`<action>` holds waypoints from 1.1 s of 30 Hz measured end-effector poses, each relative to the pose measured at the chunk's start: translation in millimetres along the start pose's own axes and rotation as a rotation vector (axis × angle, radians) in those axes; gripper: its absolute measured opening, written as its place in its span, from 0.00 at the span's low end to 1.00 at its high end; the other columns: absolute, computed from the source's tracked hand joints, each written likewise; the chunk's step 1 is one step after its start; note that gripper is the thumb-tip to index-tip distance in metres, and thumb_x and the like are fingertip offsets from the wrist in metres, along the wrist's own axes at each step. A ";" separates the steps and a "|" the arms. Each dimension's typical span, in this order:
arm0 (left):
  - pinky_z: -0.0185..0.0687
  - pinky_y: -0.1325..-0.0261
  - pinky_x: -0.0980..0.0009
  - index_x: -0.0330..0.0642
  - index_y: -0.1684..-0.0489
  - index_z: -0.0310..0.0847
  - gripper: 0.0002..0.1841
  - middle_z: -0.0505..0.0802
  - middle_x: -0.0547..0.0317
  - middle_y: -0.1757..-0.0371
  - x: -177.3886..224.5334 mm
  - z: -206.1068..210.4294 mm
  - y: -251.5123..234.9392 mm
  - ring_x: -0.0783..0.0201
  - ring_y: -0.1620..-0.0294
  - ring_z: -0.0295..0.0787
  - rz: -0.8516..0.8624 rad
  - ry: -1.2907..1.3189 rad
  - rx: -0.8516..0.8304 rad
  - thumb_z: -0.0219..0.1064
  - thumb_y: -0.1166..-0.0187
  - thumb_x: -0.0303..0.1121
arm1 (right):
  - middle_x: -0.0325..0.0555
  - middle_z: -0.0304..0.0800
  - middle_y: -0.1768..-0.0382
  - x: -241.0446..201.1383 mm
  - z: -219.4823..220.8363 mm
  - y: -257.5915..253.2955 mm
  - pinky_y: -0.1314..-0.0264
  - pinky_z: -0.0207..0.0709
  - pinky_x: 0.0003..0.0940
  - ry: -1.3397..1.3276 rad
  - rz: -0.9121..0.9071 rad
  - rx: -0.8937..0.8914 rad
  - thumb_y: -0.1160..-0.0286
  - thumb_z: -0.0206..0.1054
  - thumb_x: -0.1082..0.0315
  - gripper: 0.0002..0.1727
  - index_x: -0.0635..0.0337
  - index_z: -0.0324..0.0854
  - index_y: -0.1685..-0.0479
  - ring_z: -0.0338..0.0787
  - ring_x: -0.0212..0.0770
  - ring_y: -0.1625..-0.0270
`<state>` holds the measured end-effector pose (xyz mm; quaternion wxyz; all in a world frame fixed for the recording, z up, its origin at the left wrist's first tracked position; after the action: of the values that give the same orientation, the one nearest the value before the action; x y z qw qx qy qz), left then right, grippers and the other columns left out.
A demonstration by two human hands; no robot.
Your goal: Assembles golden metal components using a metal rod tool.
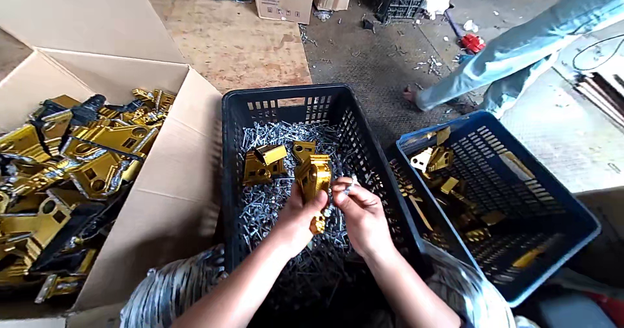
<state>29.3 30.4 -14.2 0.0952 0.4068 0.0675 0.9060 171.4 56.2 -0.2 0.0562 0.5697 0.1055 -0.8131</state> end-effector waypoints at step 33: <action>0.88 0.45 0.54 0.63 0.11 0.55 0.32 0.84 0.53 0.31 111.9 -39.3 3.0 0.55 0.42 0.88 0.307 -0.085 0.490 0.57 0.13 0.56 | 0.53 0.93 0.39 92.7 3.2 -50.3 0.28 0.79 0.58 1.342 0.299 -0.510 0.16 0.63 0.60 0.16 0.59 0.91 0.42 0.90 0.54 0.34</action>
<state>-73.3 51.2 41.5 -0.1412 0.4607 0.2179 0.8487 125.9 107.0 -80.8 0.2208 0.9226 0.2243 -0.2229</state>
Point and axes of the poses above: each hand's wrist, its own y-axis away from the middle knuckle, its own z-axis out of the palm, x = y × z, the point moved 1 cm from there along -y, towards the middle knuckle
